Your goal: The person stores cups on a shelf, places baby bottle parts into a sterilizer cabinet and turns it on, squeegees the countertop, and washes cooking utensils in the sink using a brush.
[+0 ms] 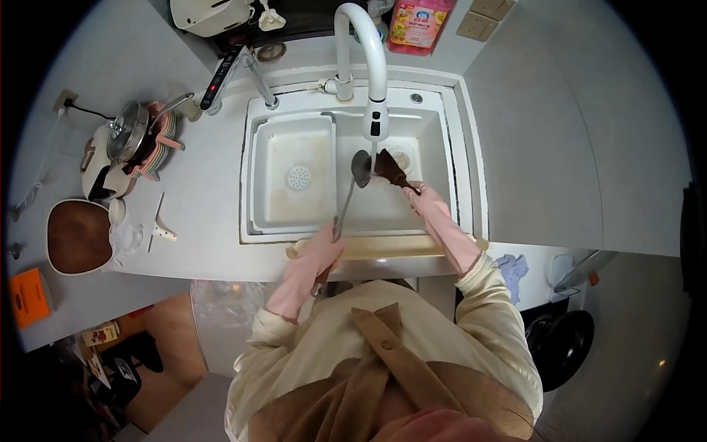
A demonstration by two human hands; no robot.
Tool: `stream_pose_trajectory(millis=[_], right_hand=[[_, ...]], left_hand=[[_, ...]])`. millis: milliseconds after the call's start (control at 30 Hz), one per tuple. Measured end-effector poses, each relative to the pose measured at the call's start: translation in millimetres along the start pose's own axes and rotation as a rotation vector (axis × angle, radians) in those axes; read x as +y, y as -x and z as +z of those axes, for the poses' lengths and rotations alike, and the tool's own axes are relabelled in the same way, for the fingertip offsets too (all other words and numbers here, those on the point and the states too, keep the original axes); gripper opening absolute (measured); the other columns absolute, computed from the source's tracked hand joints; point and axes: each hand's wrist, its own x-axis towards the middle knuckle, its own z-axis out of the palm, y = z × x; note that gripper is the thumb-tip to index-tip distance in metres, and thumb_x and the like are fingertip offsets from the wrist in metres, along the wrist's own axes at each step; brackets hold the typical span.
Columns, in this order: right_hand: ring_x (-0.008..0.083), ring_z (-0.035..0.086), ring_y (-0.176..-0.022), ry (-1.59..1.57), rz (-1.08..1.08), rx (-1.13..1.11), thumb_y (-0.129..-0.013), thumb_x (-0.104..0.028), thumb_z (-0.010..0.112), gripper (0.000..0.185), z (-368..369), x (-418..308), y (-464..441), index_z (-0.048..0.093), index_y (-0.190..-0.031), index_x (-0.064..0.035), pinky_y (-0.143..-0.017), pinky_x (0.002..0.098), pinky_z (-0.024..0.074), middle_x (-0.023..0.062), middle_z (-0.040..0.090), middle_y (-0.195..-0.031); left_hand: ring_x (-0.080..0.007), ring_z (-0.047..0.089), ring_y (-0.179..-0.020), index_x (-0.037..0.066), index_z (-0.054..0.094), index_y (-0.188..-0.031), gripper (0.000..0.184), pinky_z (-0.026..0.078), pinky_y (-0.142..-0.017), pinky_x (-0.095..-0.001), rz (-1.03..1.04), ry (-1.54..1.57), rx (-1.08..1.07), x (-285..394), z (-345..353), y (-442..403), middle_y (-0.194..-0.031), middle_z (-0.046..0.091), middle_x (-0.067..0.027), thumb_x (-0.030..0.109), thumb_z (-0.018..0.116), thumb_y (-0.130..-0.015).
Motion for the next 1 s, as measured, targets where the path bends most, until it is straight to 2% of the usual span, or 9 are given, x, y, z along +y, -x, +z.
stream_pose_trajectory(millis=[300,400,433,567,667,700,800,833,1000], right_hand=[[0.006,0.054,-0.079,-0.122,-0.276,-0.018,-0.086,0.004,0.062,0.034,-29,11,8,0.058,-0.118,-0.0072,-0.076,0.019,0.0449,-0.0016,0.062,-0.092],[0.007,0.055,-0.092,-0.184,-0.368,-0.015,-0.082,0.011,0.061,0.033,-30,25,-1,0.058,-0.109,-0.0061,-0.086,0.0195,0.044,-0.0001,0.062,-0.101],[0.0081,0.055,-0.102,-0.215,-0.267,-0.036,-0.079,0.016,0.06,0.034,-32,26,-2,0.057,-0.105,-0.006,-0.094,0.0208,0.042,0.0003,0.062,-0.108],[0.0115,0.06,-0.102,-0.137,-0.411,0.127,-0.079,0.012,0.061,0.036,-26,56,-15,0.061,-0.108,-0.0089,-0.092,0.025,0.0476,-0.0002,0.065,-0.109],[0.0176,0.063,-0.098,0.507,-0.558,0.226,-0.079,0.004,0.064,0.038,-33,1,32,0.065,-0.111,-0.0171,-0.089,0.0272,0.05,0.0019,0.067,-0.106],[0.024,0.064,-0.093,0.549,-0.594,0.294,-0.078,-0.004,0.067,0.038,-31,-3,31,0.067,-0.111,-0.0232,-0.087,0.0308,0.0515,0.0042,0.068,-0.103],[0.0257,0.064,-0.09,0.616,-0.403,0.346,-0.078,-0.007,0.068,0.037,-27,-10,24,0.067,-0.111,-0.0235,-0.084,0.0327,0.0517,0.0049,0.068,-0.1],[0.0274,0.064,-0.087,0.679,-0.515,0.329,-0.079,-0.01,0.068,0.036,-29,-11,25,0.068,-0.111,-0.0258,-0.082,0.0338,0.0517,0.0057,0.067,-0.098],[0.0268,0.063,-0.091,0.607,-0.466,0.252,-0.082,-0.014,0.069,0.034,-13,-26,42,0.068,-0.113,-0.0279,-0.084,0.0333,0.0515,0.0066,0.066,-0.104]], left_hand=[[-0.0105,0.04,-0.046,0.005,0.048,-0.101,0.017,0.034,-0.042,-0.0275,-0.023,0.268,-0.068,-9,-17,0,-0.066,0.045,-0.0009,0.012,0.053,-0.086],[-0.0104,0.04,-0.045,0.006,0.048,-0.101,0.017,0.035,-0.042,-0.0275,-0.022,0.29,-0.092,-12,-18,-4,-0.066,0.045,-0.001,0.012,0.053,-0.086],[-0.0107,0.04,-0.046,0.006,0.048,-0.101,0.017,0.035,-0.042,-0.0276,-0.007,0.281,-0.097,-12,-18,-3,-0.065,0.045,-0.0012,0.012,0.053,-0.086],[-0.0123,0.044,-0.046,0.005,0.048,-0.102,0.017,0.037,-0.042,-0.0289,0.051,0.164,-0.081,-9,-18,7,-0.063,0.047,-0.0024,0.013,0.051,-0.087],[-0.0139,0.048,-0.047,0.004,0.048,-0.101,0.018,0.039,-0.044,-0.0305,0.066,-0.1,-0.026,8,-13,18,-0.061,0.05,-0.0038,0.017,0.05,-0.089],[-0.0144,0.05,-0.047,0.003,0.048,-0.101,0.019,0.04,-0.045,-0.031,0.064,-0.211,-0.007,12,-11,19,-0.061,0.051,-0.0042,0.018,0.05,-0.089],[-0.0201,0.058,-0.055,0.003,0.047,-0.115,0.032,0.047,-0.051,-0.035,0.017,-0.234,-0.046,2,-12,9,-0.074,0.061,-0.0109,0.018,0.054,-0.089],[-0.0201,0.059,-0.055,0.003,0.047,-0.117,0.033,0.047,-0.052,-0.0354,0.02,-0.244,-0.04,-4,-12,1,-0.074,0.061,-0.0108,0.018,0.054,-0.088],[-0.0209,0.062,-0.057,0.005,0.045,-0.122,0.04,0.049,-0.055,-0.0364,0.001,-0.331,-0.035,-7,-11,-6,-0.078,0.064,-0.0106,0.019,0.056,-0.086]])
